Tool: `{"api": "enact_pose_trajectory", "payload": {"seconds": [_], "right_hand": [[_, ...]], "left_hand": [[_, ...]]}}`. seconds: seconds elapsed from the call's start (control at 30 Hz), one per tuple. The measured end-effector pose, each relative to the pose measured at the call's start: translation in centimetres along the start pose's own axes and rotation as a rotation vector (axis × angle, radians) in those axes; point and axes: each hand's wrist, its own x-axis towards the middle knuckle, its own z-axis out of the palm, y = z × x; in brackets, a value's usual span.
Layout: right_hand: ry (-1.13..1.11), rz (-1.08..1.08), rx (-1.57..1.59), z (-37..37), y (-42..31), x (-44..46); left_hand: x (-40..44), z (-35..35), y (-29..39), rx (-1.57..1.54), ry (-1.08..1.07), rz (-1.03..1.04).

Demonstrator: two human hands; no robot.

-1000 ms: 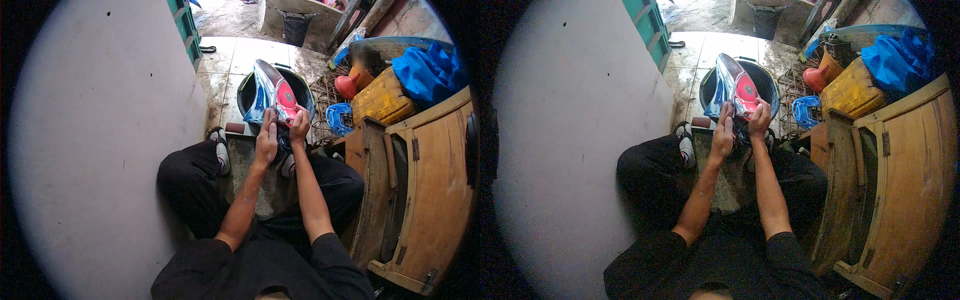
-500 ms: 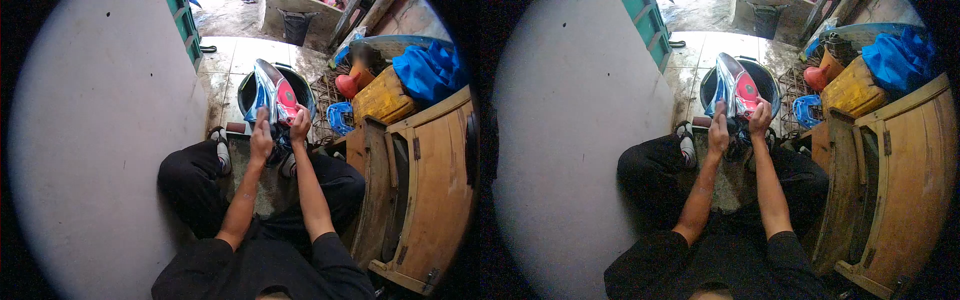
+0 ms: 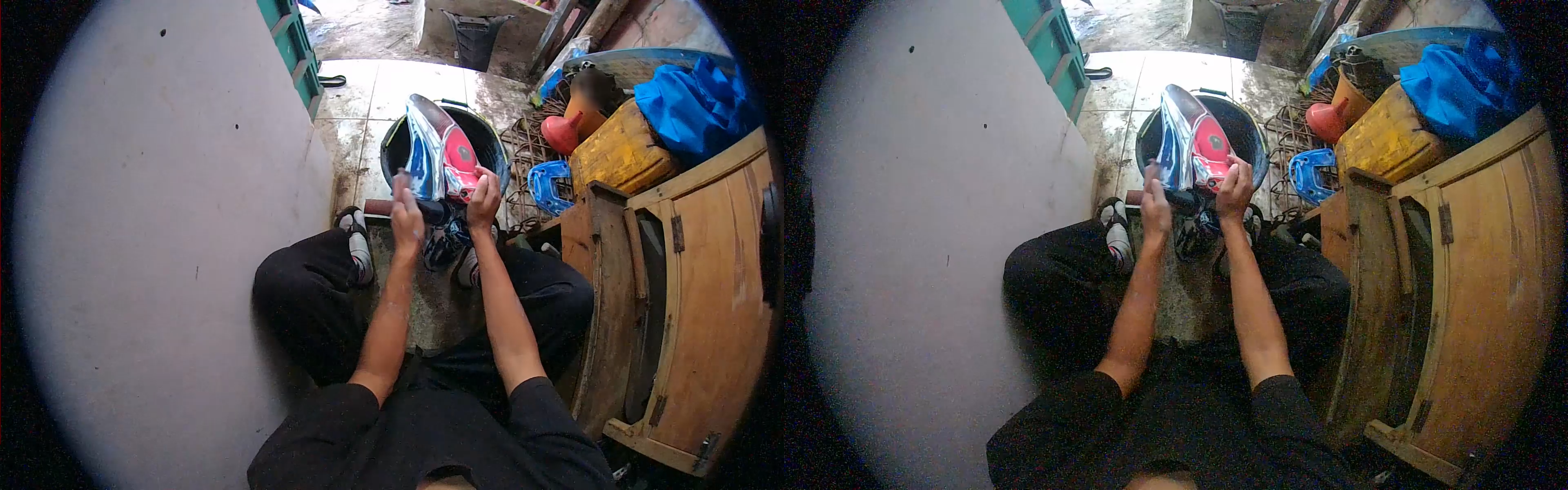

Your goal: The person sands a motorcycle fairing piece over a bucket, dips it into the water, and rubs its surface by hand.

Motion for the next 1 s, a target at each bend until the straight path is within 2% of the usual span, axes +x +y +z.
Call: {"api": "enact_pose_trajectory", "payload": {"seconds": [0.07, 0.1, 0.2, 0.27, 0.4, 0.43, 0.47, 0.6, 0.63, 0.73, 0.87, 0.9, 1.0], "right_hand": [[-0.013, 0.014, 0.012, -0.1, -0.2, 0.0], [-0.019, 0.014, 0.000, -0.1, -0.3, 0.1], [-0.028, 0.006, -0.032, -0.2, -0.2, 0.1], [-0.020, 0.015, -0.017, 0.0, -0.2, 0.1], [-0.004, -0.008, 0.001, 0.1, 0.3, 0.0], [-0.009, 0.004, 0.002, 0.0, 0.2, 0.0], [-0.005, 0.005, 0.001, -0.1, 0.0, 0.0], [0.006, -0.002, -0.027, 0.1, -0.1, 0.3], [0.004, 0.004, -0.020, 0.2, -0.1, 0.3], [-0.011, 0.024, -0.006, 0.0, 0.3, 0.0], [-0.013, 0.026, 0.001, 0.2, 0.5, 0.0], [-0.018, 0.018, -0.011, 0.1, 0.5, 0.1], [-0.024, 0.032, -0.021, 0.0, 0.1, 0.2]], "left_hand": [[1.2, -0.8, -3.6, 0.020, -0.001, -0.149], [1.5, -1.1, -3.3, -0.036, -0.027, -0.177], [0.0, 0.2, -1.2, 0.048, -0.019, -0.075], [-1.4, 0.2, 2.2, -0.063, -0.103, -0.091], [0.0, -0.2, 0.6, 0.084, -0.084, -0.038], [1.0, -0.5, -0.3, 0.022, -0.067, -0.162], [1.6, -0.7, -1.2, 0.076, -0.050, -0.172], [0.5, 0.3, 2.6, 0.057, -0.131, -0.118], [0.0, 0.9, 3.3, 0.000, -0.166, 0.002], [-1.4, 0.4, 6.6, 0.017, -0.207, 0.013], [0.8, -0.5, 1.0, 0.136, -0.096, -0.132], [1.1, -0.6, -0.7, 0.140, -0.105, -0.095], [0.7, 0.1, -0.2, 0.110, -0.157, -0.044]]}}
